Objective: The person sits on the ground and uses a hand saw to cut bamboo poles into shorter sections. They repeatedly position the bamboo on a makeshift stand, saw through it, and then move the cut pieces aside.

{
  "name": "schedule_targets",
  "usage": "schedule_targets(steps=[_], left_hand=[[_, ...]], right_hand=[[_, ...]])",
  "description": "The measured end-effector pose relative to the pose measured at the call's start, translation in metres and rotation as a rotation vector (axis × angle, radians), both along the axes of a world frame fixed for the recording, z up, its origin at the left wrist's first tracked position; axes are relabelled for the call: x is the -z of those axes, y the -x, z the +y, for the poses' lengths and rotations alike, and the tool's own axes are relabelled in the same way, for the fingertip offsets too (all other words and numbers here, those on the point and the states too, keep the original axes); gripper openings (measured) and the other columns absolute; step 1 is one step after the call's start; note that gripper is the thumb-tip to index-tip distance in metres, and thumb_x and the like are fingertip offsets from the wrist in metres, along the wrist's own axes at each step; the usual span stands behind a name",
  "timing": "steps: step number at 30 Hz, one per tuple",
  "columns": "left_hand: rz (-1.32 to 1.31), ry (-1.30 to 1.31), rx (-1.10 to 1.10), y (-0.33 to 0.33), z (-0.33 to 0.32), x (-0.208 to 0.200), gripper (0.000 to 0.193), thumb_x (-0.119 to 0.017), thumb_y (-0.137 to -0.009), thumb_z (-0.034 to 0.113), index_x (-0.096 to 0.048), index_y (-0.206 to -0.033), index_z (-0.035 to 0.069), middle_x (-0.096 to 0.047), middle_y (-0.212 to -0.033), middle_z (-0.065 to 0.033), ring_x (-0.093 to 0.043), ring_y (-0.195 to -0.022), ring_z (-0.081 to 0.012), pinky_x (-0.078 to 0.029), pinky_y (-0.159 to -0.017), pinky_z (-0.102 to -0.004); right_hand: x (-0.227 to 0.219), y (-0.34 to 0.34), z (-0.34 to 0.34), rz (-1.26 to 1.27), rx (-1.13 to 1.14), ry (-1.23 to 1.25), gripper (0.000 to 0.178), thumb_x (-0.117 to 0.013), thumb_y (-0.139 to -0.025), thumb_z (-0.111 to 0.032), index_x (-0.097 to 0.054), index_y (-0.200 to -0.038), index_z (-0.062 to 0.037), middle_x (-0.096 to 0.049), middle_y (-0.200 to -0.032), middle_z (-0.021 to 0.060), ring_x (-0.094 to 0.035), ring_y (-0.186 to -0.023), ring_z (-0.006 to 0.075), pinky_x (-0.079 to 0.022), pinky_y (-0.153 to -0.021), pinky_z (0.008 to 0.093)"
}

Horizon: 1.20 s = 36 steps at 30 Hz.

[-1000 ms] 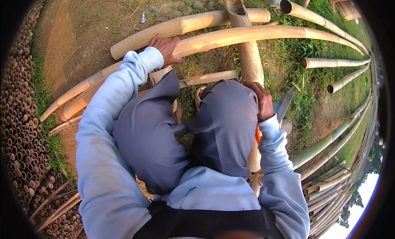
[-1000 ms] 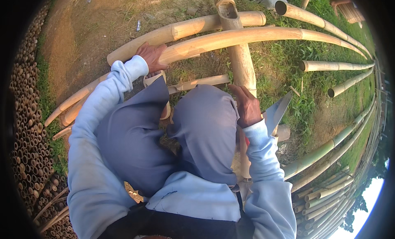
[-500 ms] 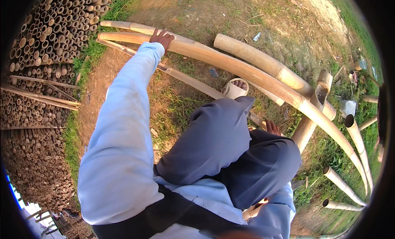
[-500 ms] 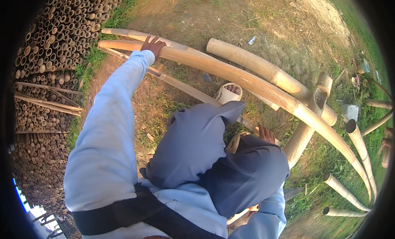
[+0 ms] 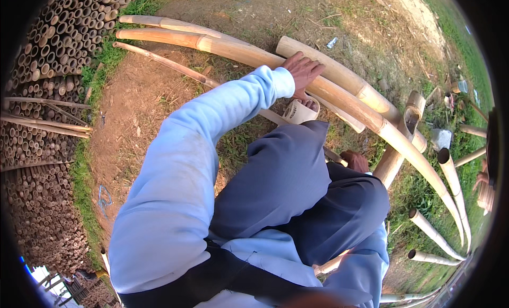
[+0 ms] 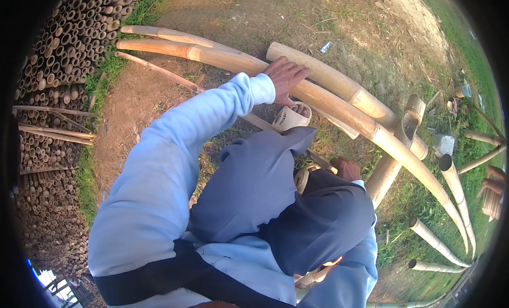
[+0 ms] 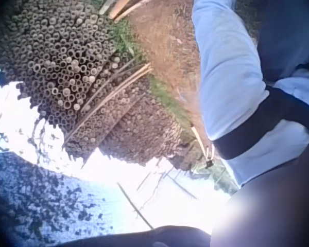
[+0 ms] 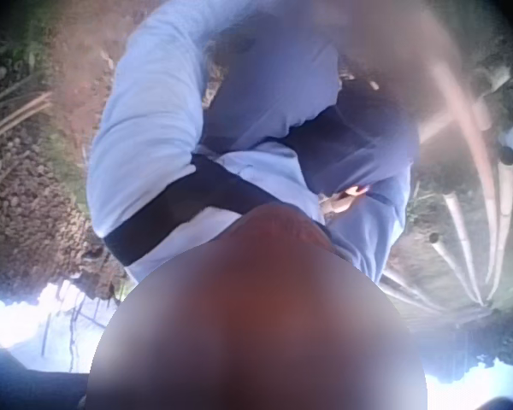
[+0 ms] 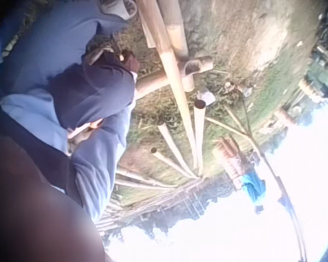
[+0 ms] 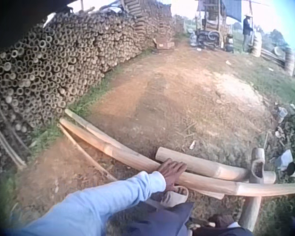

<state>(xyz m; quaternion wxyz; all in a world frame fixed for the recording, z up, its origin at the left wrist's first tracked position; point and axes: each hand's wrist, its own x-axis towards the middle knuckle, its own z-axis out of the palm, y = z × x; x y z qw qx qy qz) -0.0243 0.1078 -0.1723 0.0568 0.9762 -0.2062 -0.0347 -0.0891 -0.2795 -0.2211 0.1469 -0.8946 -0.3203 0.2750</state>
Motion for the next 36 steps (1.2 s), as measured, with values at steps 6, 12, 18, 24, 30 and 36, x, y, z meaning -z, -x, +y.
schedule_targets(steps=[6,12,18,24,30,36], left_hand=[[0.146,-0.044,0.015,-0.022,-0.007,0.021,0.062,-0.084,-0.069,0.037,-0.059,-0.121,0.014,-0.07,-0.11,-0.0097,-0.066,-0.113,-0.0294,-0.034,-0.112,-0.0508],[0.107,-0.056,-0.084,-0.014,0.053,0.016,0.063,-0.085,-0.069,0.037,-0.059,-0.123,0.016,-0.069,-0.113,-0.0093,-0.063,-0.117,-0.0289,-0.028,-0.118,-0.0506],[-0.033,-0.045,-0.335,0.02,0.098,0.003,0.102,-0.086,-0.07,0.041,-0.032,-0.156,0.027,-0.044,-0.155,-0.0119,-0.035,-0.147,-0.0333,-0.016,-0.123,-0.0582],[-0.451,0.263,-1.501,0.106,0.156,0.025,0.115,-0.085,-0.074,0.046,-0.016,-0.162,0.016,-0.02,-0.164,-0.0255,-0.021,-0.153,-0.0364,-0.015,-0.12,-0.0618],[-0.357,1.599,-1.344,0.107,0.19,0.069,0.076,-0.073,-0.091,0.024,-0.023,-0.146,0.009,-0.066,-0.113,-0.023,-0.072,-0.092,-0.0384,-0.062,-0.071,-0.0495],[-0.319,2.071,-1.115,0.07,0.171,0.056,0.054,-0.059,-0.095,0.004,-0.026,-0.138,0.01,-0.07,-0.104,-0.0197,-0.074,-0.089,-0.0378,-0.065,-0.077,-0.0486]], right_hand=[[-0.008,0.016,0.008,0.186,0.209,0.048,0.039,-0.066,-0.085,-0.045,-0.069,-0.101,-0.0096,-0.069,-0.088,0.0254,-0.069,-0.089,0.0451,-0.05,-0.073,0.0524],[-0.002,0.022,0.001,0.166,0.178,0.063,0.035,-0.065,-0.088,-0.044,-0.069,-0.103,-0.0122,-0.07,-0.089,0.0248,-0.069,-0.088,0.0442,-0.052,-0.074,0.0523],[-0.007,0.008,0.019,0.01,0.101,-0.008,0.029,-0.066,-0.093,-0.039,-0.067,-0.107,-0.014,-0.072,-0.089,0.0218,-0.07,-0.083,0.0441,-0.053,-0.07,0.0533],[-0.019,0.005,0.035,-0.191,0.071,-0.213,0.019,-0.071,-0.09,-0.023,-0.065,-0.105,-0.0134,-0.071,-0.086,0.0179,-0.069,-0.078,0.0433,-0.053,-0.066,0.0523],[-0.04,0.004,0.034,-0.522,0.11,-0.228,0.024,-0.069,-0.08,-0.009,-0.065,-0.103,-0.0155,-0.068,-0.082,0.0123,-0.068,-0.075,0.0384,-0.053,-0.066,0.0492],[-0.092,-0.017,0.028,-0.636,0.088,-0.304,0.039,-0.078,-0.074,-0.01,-0.067,-0.111,-0.0121,-0.066,-0.09,0.0117,-0.067,-0.079,0.0356,-0.054,-0.068,0.0457]])
